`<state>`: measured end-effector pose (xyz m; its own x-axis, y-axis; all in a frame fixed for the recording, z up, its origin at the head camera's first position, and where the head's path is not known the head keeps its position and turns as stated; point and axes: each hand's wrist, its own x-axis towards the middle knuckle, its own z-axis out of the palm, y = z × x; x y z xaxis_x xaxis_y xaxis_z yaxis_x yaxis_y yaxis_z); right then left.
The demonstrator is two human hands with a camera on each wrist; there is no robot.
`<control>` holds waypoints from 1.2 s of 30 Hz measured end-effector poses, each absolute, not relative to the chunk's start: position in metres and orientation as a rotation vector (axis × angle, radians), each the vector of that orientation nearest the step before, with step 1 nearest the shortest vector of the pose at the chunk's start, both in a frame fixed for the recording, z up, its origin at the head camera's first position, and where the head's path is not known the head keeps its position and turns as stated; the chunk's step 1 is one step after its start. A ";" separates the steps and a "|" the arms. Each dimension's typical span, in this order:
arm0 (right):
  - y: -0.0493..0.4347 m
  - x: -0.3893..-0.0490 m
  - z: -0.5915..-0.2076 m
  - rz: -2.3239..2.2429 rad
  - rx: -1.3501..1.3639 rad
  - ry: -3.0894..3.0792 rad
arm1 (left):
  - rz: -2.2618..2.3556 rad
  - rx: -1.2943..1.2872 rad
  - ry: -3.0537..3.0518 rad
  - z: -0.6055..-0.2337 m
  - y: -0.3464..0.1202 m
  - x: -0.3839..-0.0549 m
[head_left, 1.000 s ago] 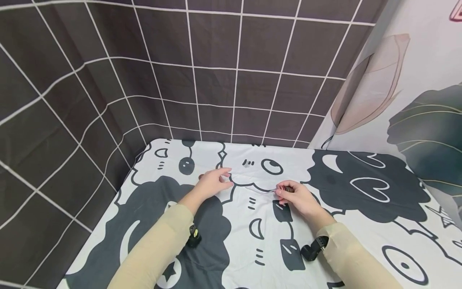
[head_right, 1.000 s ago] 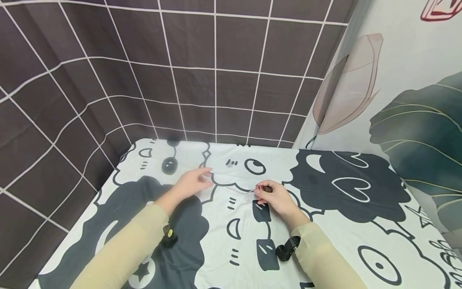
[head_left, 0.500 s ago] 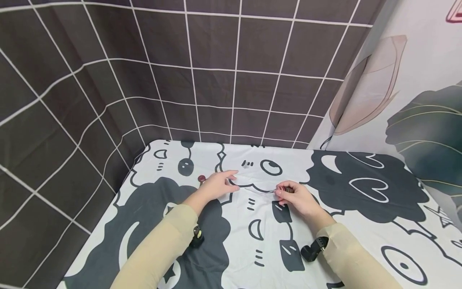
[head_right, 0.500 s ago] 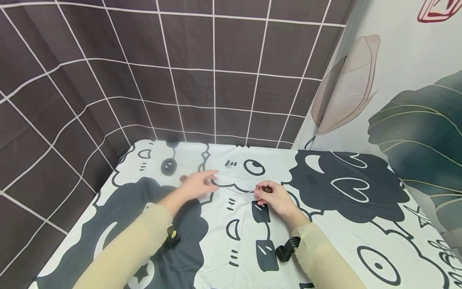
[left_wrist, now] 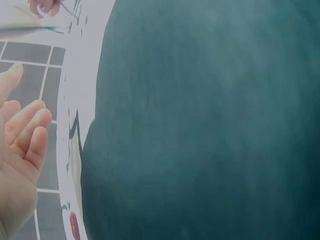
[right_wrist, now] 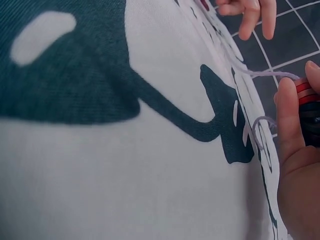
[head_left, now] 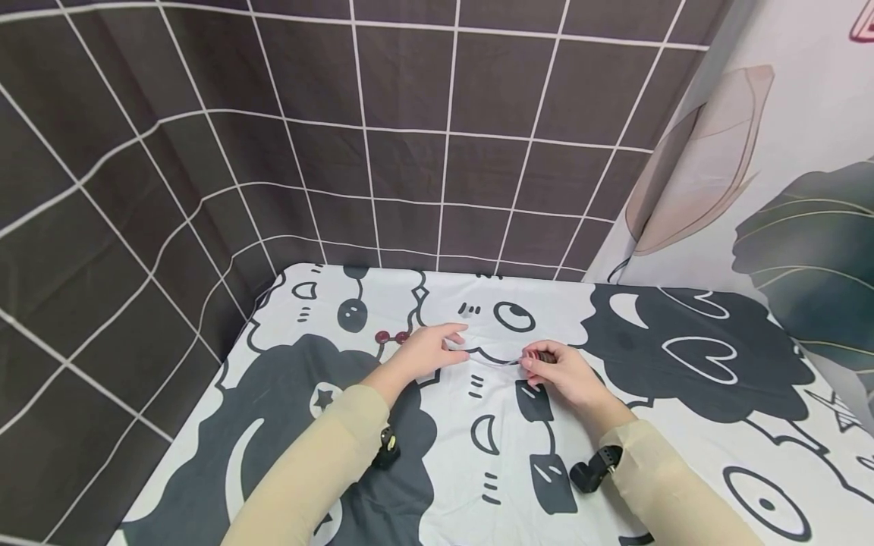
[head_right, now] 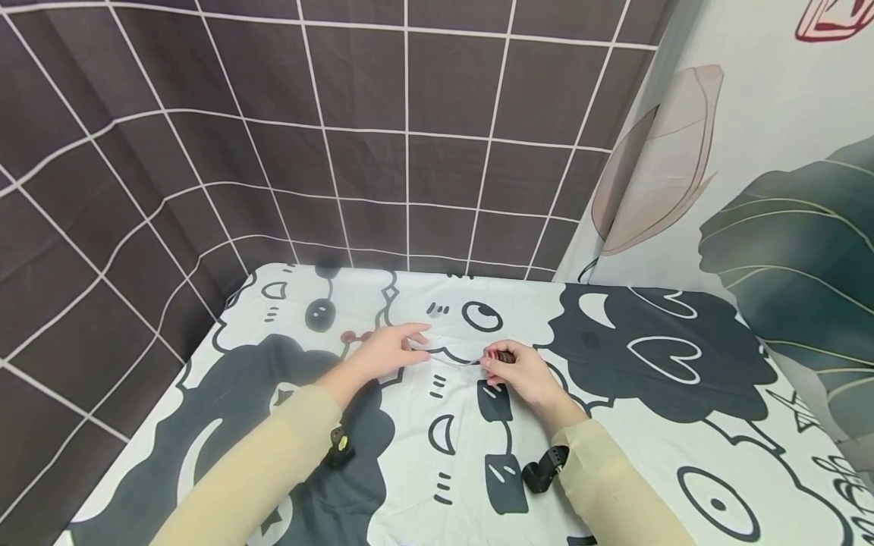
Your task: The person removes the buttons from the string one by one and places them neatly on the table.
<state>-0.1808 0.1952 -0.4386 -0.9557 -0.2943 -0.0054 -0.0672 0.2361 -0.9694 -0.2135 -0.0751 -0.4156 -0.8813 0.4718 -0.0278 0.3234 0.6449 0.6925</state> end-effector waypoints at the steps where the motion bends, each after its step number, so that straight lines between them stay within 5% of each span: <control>1: 0.195 -0.181 -0.439 -1.802 -0.346 2.314 | 1.063 0.656 2.653 -0.416 -0.073 -0.213; 36: 0.192 -0.181 -0.437 -1.839 -0.331 2.308 | 1.026 0.869 2.600 -0.419 -0.020 -0.212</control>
<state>-0.1810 0.1923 -0.4367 -0.9607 -0.2777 0.0039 -0.0659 0.2141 -0.9746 -0.2121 -0.0202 -0.4189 -0.8028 0.5960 0.0161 0.4464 0.5830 0.6788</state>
